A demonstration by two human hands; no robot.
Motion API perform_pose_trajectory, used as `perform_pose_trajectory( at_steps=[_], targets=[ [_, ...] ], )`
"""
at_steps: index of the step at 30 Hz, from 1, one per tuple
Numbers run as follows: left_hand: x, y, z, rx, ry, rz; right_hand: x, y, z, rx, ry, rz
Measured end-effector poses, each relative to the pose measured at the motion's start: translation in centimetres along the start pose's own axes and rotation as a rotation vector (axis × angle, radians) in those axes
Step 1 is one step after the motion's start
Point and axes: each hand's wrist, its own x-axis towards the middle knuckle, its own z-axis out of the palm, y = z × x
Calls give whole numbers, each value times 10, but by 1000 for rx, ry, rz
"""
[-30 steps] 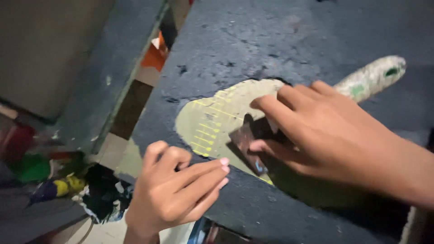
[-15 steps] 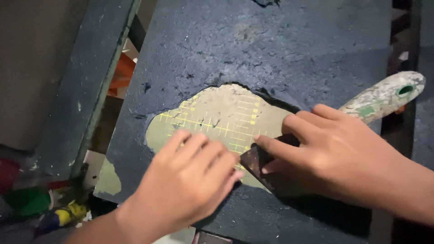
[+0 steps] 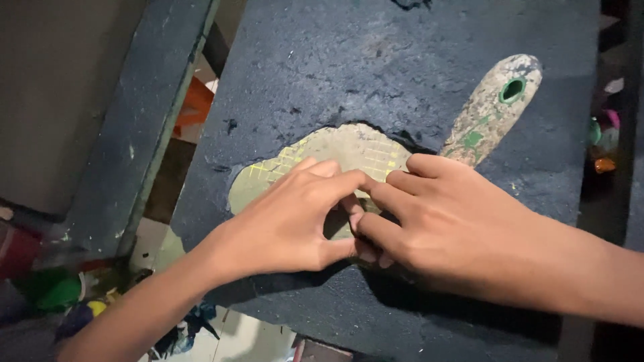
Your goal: Using a putty knife or scraper to remove thick ink residue from a flat work surface.
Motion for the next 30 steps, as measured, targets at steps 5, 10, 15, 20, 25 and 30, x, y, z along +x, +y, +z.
perform_pose_trajectory(
  at_steps=[5, 10, 15, 20, 25, 30],
  targets=[
    [1, -14, 6, 80, 21, 219, 3, -1, -2, 67, -36, 26],
    [-1, -14, 5, 29, 7, 276, 1, -3, -14, 70, -69, 46],
    [-4, 1, 4, -22, -40, 292, -27, 10, -43, -244, 301, 172],
    [-7, 6, 8, -98, -100, 28, -43, -3, -30, 238, 437, 547],
    [-4, 8, 9, -56, -48, 126, -53, -22, -22, 658, 592, 856],
    [2, 19, 6, -44, -44, 110, -71, -21, 7, 709, 17, 1065]
  ],
)
